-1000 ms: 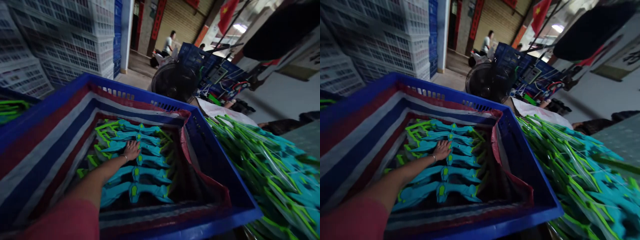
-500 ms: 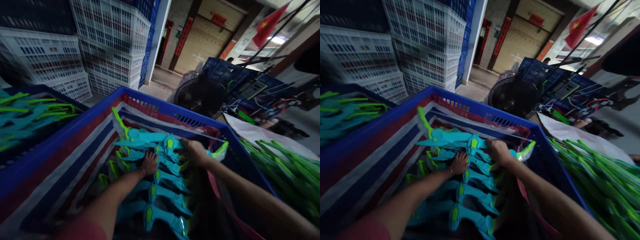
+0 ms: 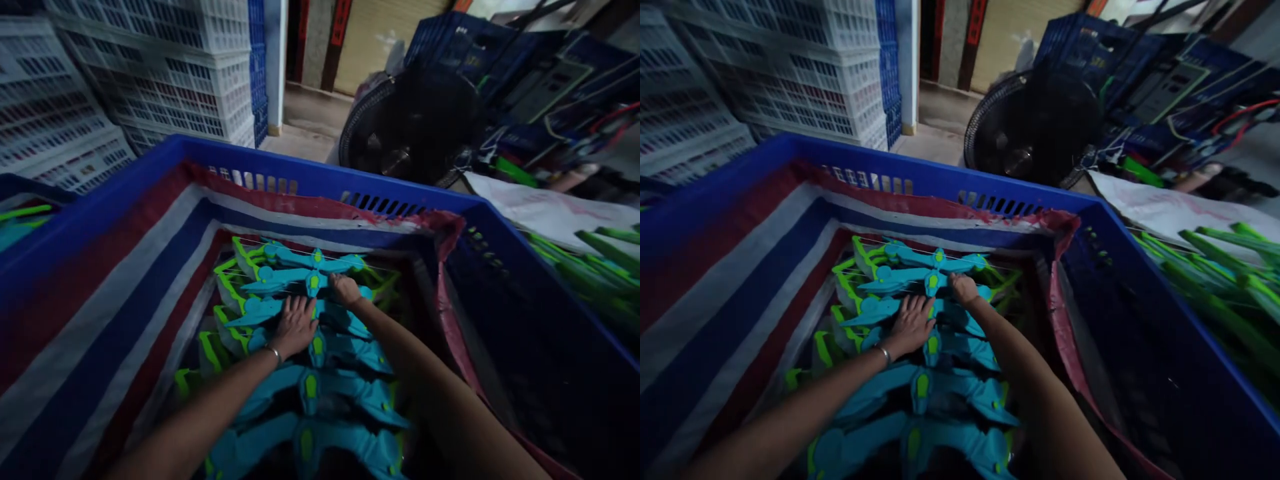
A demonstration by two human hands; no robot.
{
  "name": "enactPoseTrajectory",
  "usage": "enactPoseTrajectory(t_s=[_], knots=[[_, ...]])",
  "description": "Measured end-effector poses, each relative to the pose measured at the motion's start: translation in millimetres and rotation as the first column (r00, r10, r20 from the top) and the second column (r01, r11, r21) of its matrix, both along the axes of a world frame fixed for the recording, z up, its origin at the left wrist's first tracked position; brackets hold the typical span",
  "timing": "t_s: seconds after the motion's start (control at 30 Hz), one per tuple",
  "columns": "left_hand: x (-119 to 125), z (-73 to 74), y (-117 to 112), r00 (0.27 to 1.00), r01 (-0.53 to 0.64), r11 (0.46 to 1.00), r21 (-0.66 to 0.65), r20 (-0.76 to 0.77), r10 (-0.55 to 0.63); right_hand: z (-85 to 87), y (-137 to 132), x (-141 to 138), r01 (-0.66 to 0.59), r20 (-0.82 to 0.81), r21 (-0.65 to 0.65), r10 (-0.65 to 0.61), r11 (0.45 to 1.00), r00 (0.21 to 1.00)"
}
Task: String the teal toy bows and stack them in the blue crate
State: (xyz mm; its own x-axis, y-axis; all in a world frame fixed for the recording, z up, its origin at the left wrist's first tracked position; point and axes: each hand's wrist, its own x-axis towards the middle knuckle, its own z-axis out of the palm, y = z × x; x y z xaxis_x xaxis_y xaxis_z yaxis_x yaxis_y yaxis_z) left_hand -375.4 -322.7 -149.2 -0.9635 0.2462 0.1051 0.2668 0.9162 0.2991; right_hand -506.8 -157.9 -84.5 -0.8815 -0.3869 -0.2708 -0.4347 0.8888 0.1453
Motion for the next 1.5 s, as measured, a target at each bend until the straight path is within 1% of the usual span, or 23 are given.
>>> enactPoseTrajectory(t_s=[0.13,0.27,0.33,0.47,0.53,0.63,0.77,0.83,0.87,0.9,0.97,1.03,1.07,1.13,1.2,1.23,1.3,1.33,1.37,1.4,1.43,1.5], knots=[[-3,7.8,-2,1.0,0.02,1.0,-0.006,-0.013,-0.02,-3.3,-1,-4,-0.052,0.05,0.027,0.05,0.998,0.997],[-1,14.2,-3,1.0,0.019,1.0,-0.015,-0.014,-0.02,-6.7,-5,-2,-0.052,0.03,0.042,0.051,0.998,0.998],[-1,15.6,-4,1.0,0.002,1.0,0.016,-0.02,-0.002,-10.2,-6,0,-0.054,0.016,0.037,0.053,0.998,0.998],[-5,16.0,-8,0.998,-0.046,0.989,0.144,-0.029,0.05,-14.6,-7,2,-0.062,0.003,0.02,0.062,0.998,0.998],[-9,16.9,-11,0.996,-0.078,0.983,0.169,-0.026,0.083,-14.6,-6,2,-0.062,-0.006,0.011,0.062,0.998,0.998],[-16,20.2,-12,0.997,-0.075,0.991,0.113,-0.02,0.078,-14.8,-5,3,-0.067,-0.008,-0.013,0.067,0.998,0.998],[-22,22.9,-8,0.996,-0.078,0.996,-0.05,0.038,0.08,-16.9,-4,4,-0.071,-0.002,-0.055,0.071,0.996,0.997],[-23,23.0,-5,0.994,-0.089,0.989,-0.115,0.054,0.096,-12.6,-5,3,-0.071,0.004,-0.06,0.072,0.996,0.997],[-23,23.4,-3,0.993,-0.094,0.986,-0.136,0.062,0.103,-7.3,-6,3,-0.07,0.009,-0.053,0.071,0.996,0.997],[-23,24.0,-2,0.992,-0.097,0.984,-0.151,0.072,0.108,0.5,-7,5,-0.066,0.013,-0.037,0.067,0.997,0.998],[-22,25.9,0,0.989,-0.1,0.979,-0.178,0.09,0.117,23.5,-13,15,-0.065,0.007,0.006,0.065,0.998,0.998],[-22,28.3,-1,0.988,-0.092,0.975,-0.204,0.1,0.114,53.8,-20,40,-0.101,-0.001,0.041,0.101,0.994,0.995],[-22,29.6,-1,0.988,-0.09,0.972,-0.216,0.102,0.114,70.7,-24,59,-0.14,0.002,0.045,0.14,0.989,0.99],[-22,32.2,-2,0.987,-0.091,0.968,-0.232,0.107,0.119,107.2,-28,111,-0.239,0.03,0.025,0.238,0.971,0.971],[-22,34.7,-1,0.984,-0.099,0.969,-0.228,0.122,0.129,147.8,-23,174,-0.33,0.084,-0.021,0.331,0.944,0.94],[-22,36.2,-1,0.982,-0.101,0.969,-0.226,0.132,0.133,169.0,-16,206,-0.37,0.115,-0.051,0.373,0.928,0.921],[-23,39.7,2,0.978,-0.094,0.969,-0.23,0.161,0.133,209.2,7,269,-0.445,0.148,-0.143,0.463,0.884,0.874],[-23,42.0,3,0.976,-0.089,0.968,-0.236,0.175,0.132,225.8,22,297,-0.45,0.114,-0.207,0.479,0.868,0.871],[-23,44.5,4,0.974,-0.081,0.966,-0.245,0.187,0.129,238.8,39,321,-0.43,0.055,-0.284,0.463,0.857,0.885],[-23,47.0,5,0.972,-0.076,0.966,-0.249,0.199,0.128,247.5,55,342,-0.385,-0.005,-0.363,0.411,0.848,0.912],[-24,49.3,6,0.969,-0.073,0.966,-0.25,0.21,0.128,252.0,71,359,-0.318,-0.06,-0.44,0.326,0.84,0.943],[-25,52.8,7,0.965,-0.068,0.967,-0.246,0.231,0.127,250.0,96,381,-0.191,-0.145,-0.555,0.131,0.81,0.981]])
